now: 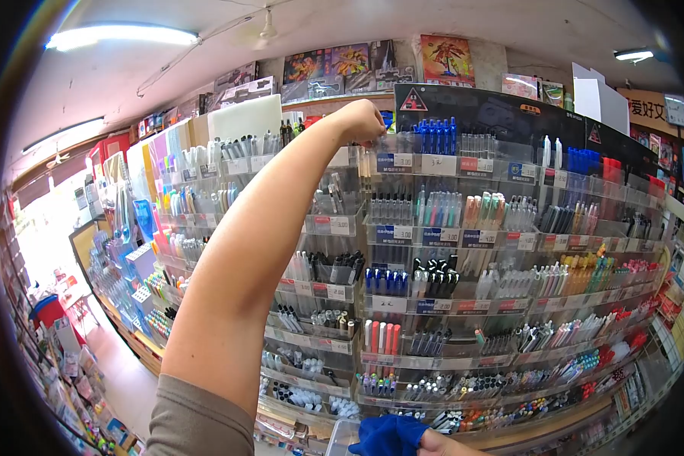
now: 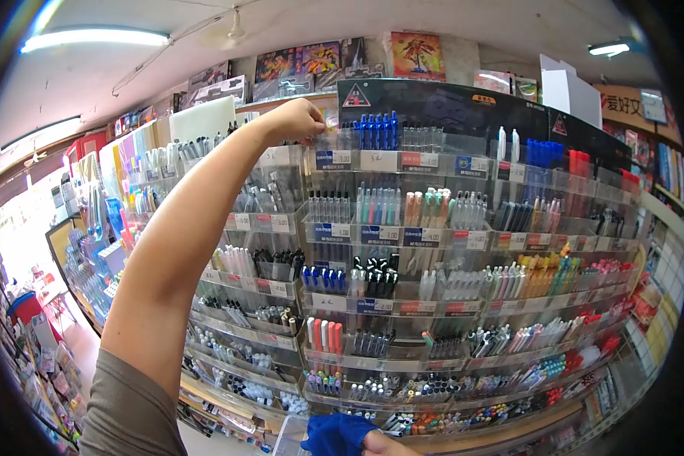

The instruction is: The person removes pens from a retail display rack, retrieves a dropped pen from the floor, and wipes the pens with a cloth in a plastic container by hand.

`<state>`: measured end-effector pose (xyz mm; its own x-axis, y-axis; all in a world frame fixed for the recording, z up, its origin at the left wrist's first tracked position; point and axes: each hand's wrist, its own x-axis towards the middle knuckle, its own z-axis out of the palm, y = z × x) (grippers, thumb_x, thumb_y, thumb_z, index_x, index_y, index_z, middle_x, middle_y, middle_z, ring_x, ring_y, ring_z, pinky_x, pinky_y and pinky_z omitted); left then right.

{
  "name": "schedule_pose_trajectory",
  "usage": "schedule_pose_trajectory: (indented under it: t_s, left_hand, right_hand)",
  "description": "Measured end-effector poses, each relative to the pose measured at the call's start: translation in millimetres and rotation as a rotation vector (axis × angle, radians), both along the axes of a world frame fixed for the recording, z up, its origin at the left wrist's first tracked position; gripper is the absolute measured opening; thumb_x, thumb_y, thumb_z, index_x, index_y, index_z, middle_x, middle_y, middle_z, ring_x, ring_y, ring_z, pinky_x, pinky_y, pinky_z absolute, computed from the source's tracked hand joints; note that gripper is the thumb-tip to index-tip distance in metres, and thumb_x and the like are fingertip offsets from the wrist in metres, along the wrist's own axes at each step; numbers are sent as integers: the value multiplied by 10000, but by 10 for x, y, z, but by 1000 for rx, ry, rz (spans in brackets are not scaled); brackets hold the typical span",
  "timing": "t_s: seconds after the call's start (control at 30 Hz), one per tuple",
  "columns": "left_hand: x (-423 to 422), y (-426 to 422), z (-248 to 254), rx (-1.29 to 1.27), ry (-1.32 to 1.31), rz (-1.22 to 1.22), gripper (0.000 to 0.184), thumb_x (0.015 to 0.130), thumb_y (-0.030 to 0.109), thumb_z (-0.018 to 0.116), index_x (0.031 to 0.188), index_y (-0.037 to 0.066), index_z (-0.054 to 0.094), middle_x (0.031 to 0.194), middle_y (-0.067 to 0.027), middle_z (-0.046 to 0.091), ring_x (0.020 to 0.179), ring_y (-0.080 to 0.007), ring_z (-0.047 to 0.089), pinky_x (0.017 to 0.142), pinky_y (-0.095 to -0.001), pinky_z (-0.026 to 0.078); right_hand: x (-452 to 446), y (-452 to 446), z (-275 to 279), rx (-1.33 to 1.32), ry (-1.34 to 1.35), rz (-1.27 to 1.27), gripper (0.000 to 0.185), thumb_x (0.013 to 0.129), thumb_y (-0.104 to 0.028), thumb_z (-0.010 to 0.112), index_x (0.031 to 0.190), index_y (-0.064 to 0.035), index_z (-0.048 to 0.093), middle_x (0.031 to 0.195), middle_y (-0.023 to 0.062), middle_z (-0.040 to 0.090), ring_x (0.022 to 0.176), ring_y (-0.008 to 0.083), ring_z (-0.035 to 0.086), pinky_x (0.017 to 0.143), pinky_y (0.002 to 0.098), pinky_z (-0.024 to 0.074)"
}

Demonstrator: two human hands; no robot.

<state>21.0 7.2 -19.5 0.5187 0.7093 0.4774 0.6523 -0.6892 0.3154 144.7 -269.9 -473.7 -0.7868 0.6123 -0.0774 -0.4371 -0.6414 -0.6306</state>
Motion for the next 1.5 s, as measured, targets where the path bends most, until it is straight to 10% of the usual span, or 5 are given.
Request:
schedule_pose_trajectory:
  t_s: [0.37, 0.87, 1.13, 1.37, 1.5]
  left_hand:
    - [-30, -54, 52, -199, 35, -43, 300, 848, 235, 539, 1010, -13, 584, 927, -78, 579, 703, -121, 546, 632, -244, 496]
    - [-179, 13, 75, -125, -140, -285, 201, 838, 166, 565, 934, -4, 611, 785, -23, 587, 675, -86, 551, 613, -221, 505]
    - [-554, -106, 343, 268, -411, -269, 206, 822, 126, 569, 903, -61, 603, 744, -75, 616, 622, -115, 578, 596, -239, 503]
    - [-907, -502, 161, 94, -563, -459, 242, 850, 175, 546, 952, -41, 583, 827, -57, 603, 713, -105, 578, 655, -231, 504]
    - [-849, -1185, -688, -267, -326, -444, 172, 839, 142, 548, 940, 12, 600, 813, -35, 603, 706, -103, 574, 639, -241, 488]
  right_hand:
    - [-34, -45, 97, 31, 71, 27, 906, 571, -518, 694, 1248, -11, 369, 1241, 178, 433, 1103, 278, 463, 938, 448, 361]
    - [-56, -9, -3, 20, 90, -33, 544, 832, -372, 481, 1221, 1, 405, 1208, 199, 460, 1072, 289, 493, 928, 401, 389]
    - [-47, -16, 78, 162, 201, -18, 735, 710, -483, 598, 1229, -4, 394, 1224, 218, 437, 1097, 316, 468, 941, 425, 371]
    - [-10, 14, -115, 146, 112, -134, 772, 677, -475, 645, 1222, 9, 392, 1224, 219, 436, 1087, 328, 474, 930, 414, 384]
    - [40, 56, 267, -279, 125, -231, 646, 847, -510, 374, 1272, -25, 359, 1282, 159, 400, 1180, 306, 388, 1011, 465, 249]
